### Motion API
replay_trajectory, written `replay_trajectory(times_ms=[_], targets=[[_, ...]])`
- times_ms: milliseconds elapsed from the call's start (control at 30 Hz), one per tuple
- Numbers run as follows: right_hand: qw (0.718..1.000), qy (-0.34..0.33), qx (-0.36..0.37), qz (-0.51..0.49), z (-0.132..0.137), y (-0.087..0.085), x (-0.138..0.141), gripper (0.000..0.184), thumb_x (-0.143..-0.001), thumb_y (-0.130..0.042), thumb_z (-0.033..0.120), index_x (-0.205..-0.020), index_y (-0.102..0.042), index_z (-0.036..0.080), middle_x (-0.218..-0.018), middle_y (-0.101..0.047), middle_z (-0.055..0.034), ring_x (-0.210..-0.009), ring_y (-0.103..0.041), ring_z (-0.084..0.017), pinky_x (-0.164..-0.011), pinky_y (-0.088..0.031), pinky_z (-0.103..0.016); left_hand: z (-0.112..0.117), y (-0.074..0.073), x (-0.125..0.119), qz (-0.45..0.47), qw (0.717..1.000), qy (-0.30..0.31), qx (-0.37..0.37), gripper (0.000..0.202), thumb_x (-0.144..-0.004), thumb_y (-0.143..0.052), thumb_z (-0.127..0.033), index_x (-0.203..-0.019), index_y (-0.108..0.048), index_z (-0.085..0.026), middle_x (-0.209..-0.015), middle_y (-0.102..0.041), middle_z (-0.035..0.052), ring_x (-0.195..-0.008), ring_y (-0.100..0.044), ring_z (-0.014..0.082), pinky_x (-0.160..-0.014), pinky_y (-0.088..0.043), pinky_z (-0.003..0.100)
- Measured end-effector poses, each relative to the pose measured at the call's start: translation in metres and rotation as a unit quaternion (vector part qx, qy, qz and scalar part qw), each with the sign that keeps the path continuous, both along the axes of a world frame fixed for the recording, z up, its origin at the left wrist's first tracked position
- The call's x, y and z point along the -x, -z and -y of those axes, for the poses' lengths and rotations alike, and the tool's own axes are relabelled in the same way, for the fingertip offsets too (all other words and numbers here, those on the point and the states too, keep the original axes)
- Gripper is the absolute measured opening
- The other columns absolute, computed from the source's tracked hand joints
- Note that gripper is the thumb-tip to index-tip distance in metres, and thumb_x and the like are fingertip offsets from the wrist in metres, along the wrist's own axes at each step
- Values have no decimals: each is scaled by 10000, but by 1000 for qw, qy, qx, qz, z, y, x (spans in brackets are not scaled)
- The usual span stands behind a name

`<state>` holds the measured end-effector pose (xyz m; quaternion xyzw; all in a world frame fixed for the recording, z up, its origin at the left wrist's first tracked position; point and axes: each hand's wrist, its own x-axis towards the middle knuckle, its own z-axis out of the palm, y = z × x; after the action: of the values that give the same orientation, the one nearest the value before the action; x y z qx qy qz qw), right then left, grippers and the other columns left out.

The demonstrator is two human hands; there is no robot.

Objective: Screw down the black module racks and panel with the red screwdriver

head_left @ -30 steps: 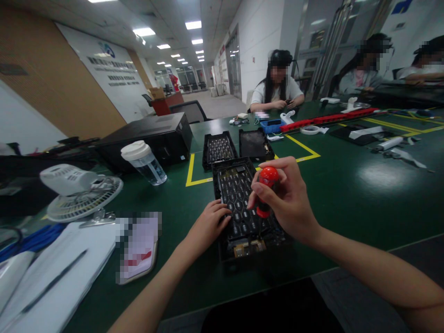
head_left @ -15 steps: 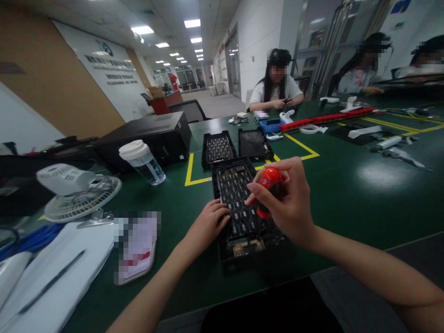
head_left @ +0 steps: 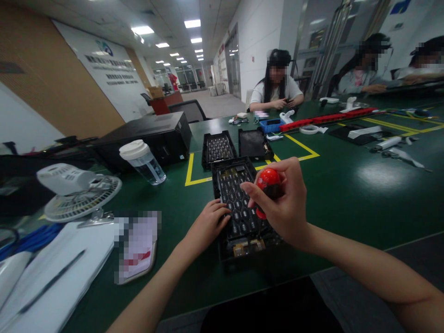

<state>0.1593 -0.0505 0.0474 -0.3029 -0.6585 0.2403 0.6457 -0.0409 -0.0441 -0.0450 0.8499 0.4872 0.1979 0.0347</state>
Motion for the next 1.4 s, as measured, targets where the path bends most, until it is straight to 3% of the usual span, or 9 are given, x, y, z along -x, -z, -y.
replay_trajectory(times_ms=[400, 533, 767, 833, 900, 967, 1133, 1267, 1400], targets=[[997, -62, 44, -27, 0, -1, 1, 345, -745, -719, 263, -886, -405, 270, -707, -455, 60, -482, -525, -91, -472, -454, -267, -1, 3, 4, 4, 1000, 6, -5, 173, -884, -526, -229, -995, -652, -187, -1100, -651, 55, -1185, -487, 256, -1009, -446, 444], [996, -75, 41, -39, -1, -6, 3, 350, -736, -728, 244, -874, -406, 248, -797, -524, 32, -597, -582, -118, -538, -517, -290, 0, 1, 4, 0, 1000, -1, 6, 177, -885, -524, -227, -1003, -650, -184, -1110, -648, 51, -1196, -473, 255, -1024, -431, 440], [976, -194, 64, -70, -4, -3, 4, 436, -721, -745, 280, -944, -372, 263, -703, -521, 76, -445, -489, -65, -395, -415, -198, -1, 3, 6, 9, 1000, 5, 3, 175, -887, -523, -239, -998, -649, -188, -1101, -649, 55, -1191, -482, 248, -1019, -435, 437], [961, -250, 72, -93, -6, -1, 2, 375, -788, -665, 364, -1032, -395, 274, -694, -513, 69, -416, -465, -65, -364, -380, -195, 0, 3, 6, 11, 1000, 5, 4, 179, -888, -521, -244, -1003, -650, -193, -1108, -648, 53, -1194, -482, 248, -1019, -437, 439], [941, -303, 89, -118, -9, -1, 0, 268, -887, -476, 430, -1096, -443, 265, -702, -508, 45, -406, -461, -75, -345, -360, -205, 0, 2, 6, 9, 1000, -1, 8, 182, -888, -521, -241, -1002, -653, -189, -1118, -647, 56, -1199, -479, 250, -1026, -432, 443], [925, -340, 110, -130, -13, -1, -3, 294, -918, -338, 421, -1081, -504, 241, -715, -507, 22, -428, -478, -89, -356, -371, -219, 1, 1, 6, 6, 1000, -5, 11, 184, -888, -520, -234, -1002, -656, -183, -1120, -648, 58, -1202, -476, 251, -1034, -424, 446], [872, -451, 165, -97, -30, -3, -12, 250, -857, -405, 402, -989, -513, 218, -749, -552, 4, -538, -557, -133, -502, -466, -284, 2, 0, 4, 6, 1000, -7, 7, 182, -886, -520, -230, -993, -660, -181, -1110, -655, 60, -1189, -488, 257, -1024, -431, 458], [795, -568, 203, -63, -51, -3, -14, 251, -800, -469, 438, -912, -495, 215, -779, -600, -9, -714, -627, -190, -732, -494, -420, 2, -2, 3, 0, 1000, -7, 12, 189, -888, -519, -236, -998, -661, -177, -1113, -655, 62, -1193, -481, 257, -1015, -439, 445], [730, -630, 252, -79, -65, -2, -9, 281, -757, -503, 482, -863, -430, 232, -821, -627, -8, -779, -650, -230, -737, -486, -478, 2, -2, 3, 1, 1000, -4, 7, 182, -887, -522, -234, -991, -661, -180, -1091, -660, 64, -1171, -497, 247, -1011, -442, 444]])
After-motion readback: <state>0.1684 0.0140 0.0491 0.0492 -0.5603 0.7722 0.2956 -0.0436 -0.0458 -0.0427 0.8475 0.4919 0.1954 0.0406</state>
